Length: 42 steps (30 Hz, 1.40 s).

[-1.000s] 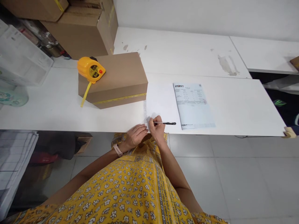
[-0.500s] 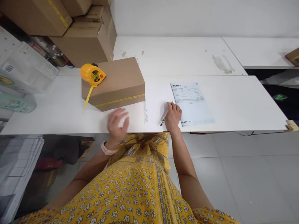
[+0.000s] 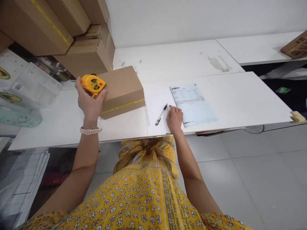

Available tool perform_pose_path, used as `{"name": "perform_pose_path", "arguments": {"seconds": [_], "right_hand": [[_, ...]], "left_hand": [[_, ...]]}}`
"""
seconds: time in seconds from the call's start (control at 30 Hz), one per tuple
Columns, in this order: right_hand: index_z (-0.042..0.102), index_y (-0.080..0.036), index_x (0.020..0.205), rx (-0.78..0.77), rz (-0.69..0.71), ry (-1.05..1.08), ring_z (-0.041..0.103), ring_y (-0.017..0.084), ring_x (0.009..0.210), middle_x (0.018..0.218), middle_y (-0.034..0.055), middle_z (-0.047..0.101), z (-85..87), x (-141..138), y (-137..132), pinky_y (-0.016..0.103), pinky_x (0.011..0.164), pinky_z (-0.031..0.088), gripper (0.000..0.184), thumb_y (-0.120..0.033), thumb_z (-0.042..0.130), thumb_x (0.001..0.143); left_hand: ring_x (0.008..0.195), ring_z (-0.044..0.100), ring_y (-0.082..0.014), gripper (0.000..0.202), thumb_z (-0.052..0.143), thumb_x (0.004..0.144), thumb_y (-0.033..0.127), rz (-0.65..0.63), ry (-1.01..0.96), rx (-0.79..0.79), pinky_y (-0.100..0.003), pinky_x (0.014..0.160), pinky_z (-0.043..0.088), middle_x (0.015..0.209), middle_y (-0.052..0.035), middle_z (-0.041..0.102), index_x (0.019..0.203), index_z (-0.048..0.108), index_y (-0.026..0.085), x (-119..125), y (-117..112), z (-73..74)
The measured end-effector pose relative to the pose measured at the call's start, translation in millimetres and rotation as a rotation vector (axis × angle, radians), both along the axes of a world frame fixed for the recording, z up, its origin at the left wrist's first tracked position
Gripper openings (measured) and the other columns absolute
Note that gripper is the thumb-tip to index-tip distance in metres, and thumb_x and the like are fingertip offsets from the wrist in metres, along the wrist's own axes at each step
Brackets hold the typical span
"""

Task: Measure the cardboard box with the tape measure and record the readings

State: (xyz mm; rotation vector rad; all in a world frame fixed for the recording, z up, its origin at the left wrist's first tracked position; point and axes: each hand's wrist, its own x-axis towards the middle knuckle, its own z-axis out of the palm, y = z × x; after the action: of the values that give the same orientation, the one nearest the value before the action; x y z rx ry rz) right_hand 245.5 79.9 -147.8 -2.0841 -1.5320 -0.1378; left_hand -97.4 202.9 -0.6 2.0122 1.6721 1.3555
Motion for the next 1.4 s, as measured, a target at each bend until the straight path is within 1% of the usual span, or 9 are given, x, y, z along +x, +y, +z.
{"name": "perform_pose_path", "arguments": {"seconds": [0.1, 0.23, 0.37, 0.47, 0.57, 0.7, 0.97, 1.27, 1.4], "right_hand": [[0.065, -0.015, 0.128, 0.004, 0.003, 0.016, 0.055, 0.031, 0.109, 0.12, 0.0166, 0.07, -1.3, 0, 1, 0.045, 0.093, 0.043, 0.042, -0.017, 0.037, 0.097], [0.065, -0.015, 0.127, 0.041, 0.0, 0.075, 0.056, 0.031, 0.109, 0.118, 0.0179, 0.069, -0.1, 2, 1, 0.048, 0.096, 0.044, 0.041, -0.017, 0.038, 0.096], [0.064, -0.017, 0.124, 0.242, 0.004, 0.211, 0.056, 0.03, 0.116, 0.123, 0.0186, 0.067, 23.6, -14, -8, 0.05, 0.102, 0.043, 0.037, -0.027, 0.039, 0.099], [0.067, -0.019, 0.111, 0.342, 0.079, 0.585, 0.063, 0.026, 0.104, 0.111, 0.0155, 0.07, 58.7, -47, -20, 0.045, 0.094, 0.049, 0.038, -0.046, 0.042, 0.1], [0.069, -0.02, 0.106, 0.06, 0.394, 1.206, 0.067, 0.023, 0.089, 0.102, 0.0121, 0.072, 95.6, -83, -26, 0.038, 0.08, 0.055, 0.056, -0.068, 0.041, 0.095], [0.07, -0.019, 0.103, -0.227, 0.586, 1.608, 0.068, 0.023, 0.088, 0.104, 0.0125, 0.073, 124.7, -108, -20, 0.034, 0.072, 0.056, 0.072, -0.083, 0.041, 0.086], [0.066, -0.019, 0.081, -0.401, 0.651, 1.521, 0.063, 0.015, 0.066, 0.081, 0.007, 0.072, 140.5, -116, -1, 0.025, 0.055, 0.049, 0.064, -0.081, 0.054, 0.082], [0.057, -0.02, 0.071, -0.394, 0.702, 1.228, 0.055, 0.011, 0.051, 0.06, 0.0009, 0.063, 171.9, -136, 32, 0.021, 0.043, 0.038, 0.058, -0.077, 0.066, 0.077], [0.061, -0.019, 0.069, -0.503, 0.88, 1.25, 0.055, 0.011, 0.052, 0.06, 0.0017, 0.063, 182.3, -132, 59, 0.023, 0.045, 0.041, 0.061, -0.08, 0.065, 0.075]], "left_hand": [[0.123, 0.06, -0.0344, 0.076, 0.085, 0.076, 0.03, 0.204, 0.034, -0.039, -0.056, 0.109, 0.042, 0.136, -0.0144, 0.062, 0.14, 0.045, 0.018, 5, 11, 6.9], [0.099, 0.067, -0.0245, 0.042, 0.078, 0.085, 0.034, 0.225, -0.025, -0.034, -0.047, 0.098, 0.05, 0.102, -0.0061, 0.071, 0.118, 0.059, 0.015, 7, 19, 7.4], [0.097, 0.069, -0.0193, 0.044, 0.078, 0.082, 0.046, -0.063, -0.385, 0.06, -0.034, 0.087, 0.058, 0.102, -0.0038, 0.071, 0.111, 0.062, 0.019, 10, -11, 8.4], [0.083, 0.073, -0.0196, 0.053, 0.072, 0.081, 0.064, -0.416, -0.705, -0.158, -0.031, 0.066, 0.063, 0.1, -0.0054, 0.073, 0.108, 0.064, 0.019, 23, -53, 10.3], [0.058, 0.069, -0.017, 0.055, 0.07, 0.081, 0.067, -0.622, -0.831, -0.449, -0.033, 0.053, 0.064, 0.084, -0.0046, 0.073, 0.104, 0.066, 0.017, 39, -88, 5.8], [0.07, 0.074, -0.0209, 0.054, 0.074, 0.08, 0.063, -0.662, -0.851, -0.577, -0.034, 0.057, 0.067, 0.09, -0.0073, 0.074, 0.105, 0.065, 0.016, 48, -101, -7.1], [0.092, 0.074, -0.0225, 0.052, 0.073, 0.086, 0.053, -0.676, -0.715, -0.513, -0.031, 0.064, 0.067, 0.118, -0.0093, 0.07, 0.125, 0.059, 0.022, 25, -93, -6.9], [0.101, 0.069, -0.0231, 0.055, 0.077, 0.084, 0.051, -0.621, -0.602, -0.335, -0.03, 0.073, 0.064, 0.12, -0.0084, 0.067, 0.128, 0.06, 0.023, 5, -82, 15.3], [0.104, 0.068, -0.0215, 0.055, 0.079, 0.081, 0.052, -0.54, -0.555, -0.199, -0.031, 0.087, 0.06, 0.116, -0.0083, 0.07, 0.123, 0.063, 0.021, -10, -66, 20.9]]}}
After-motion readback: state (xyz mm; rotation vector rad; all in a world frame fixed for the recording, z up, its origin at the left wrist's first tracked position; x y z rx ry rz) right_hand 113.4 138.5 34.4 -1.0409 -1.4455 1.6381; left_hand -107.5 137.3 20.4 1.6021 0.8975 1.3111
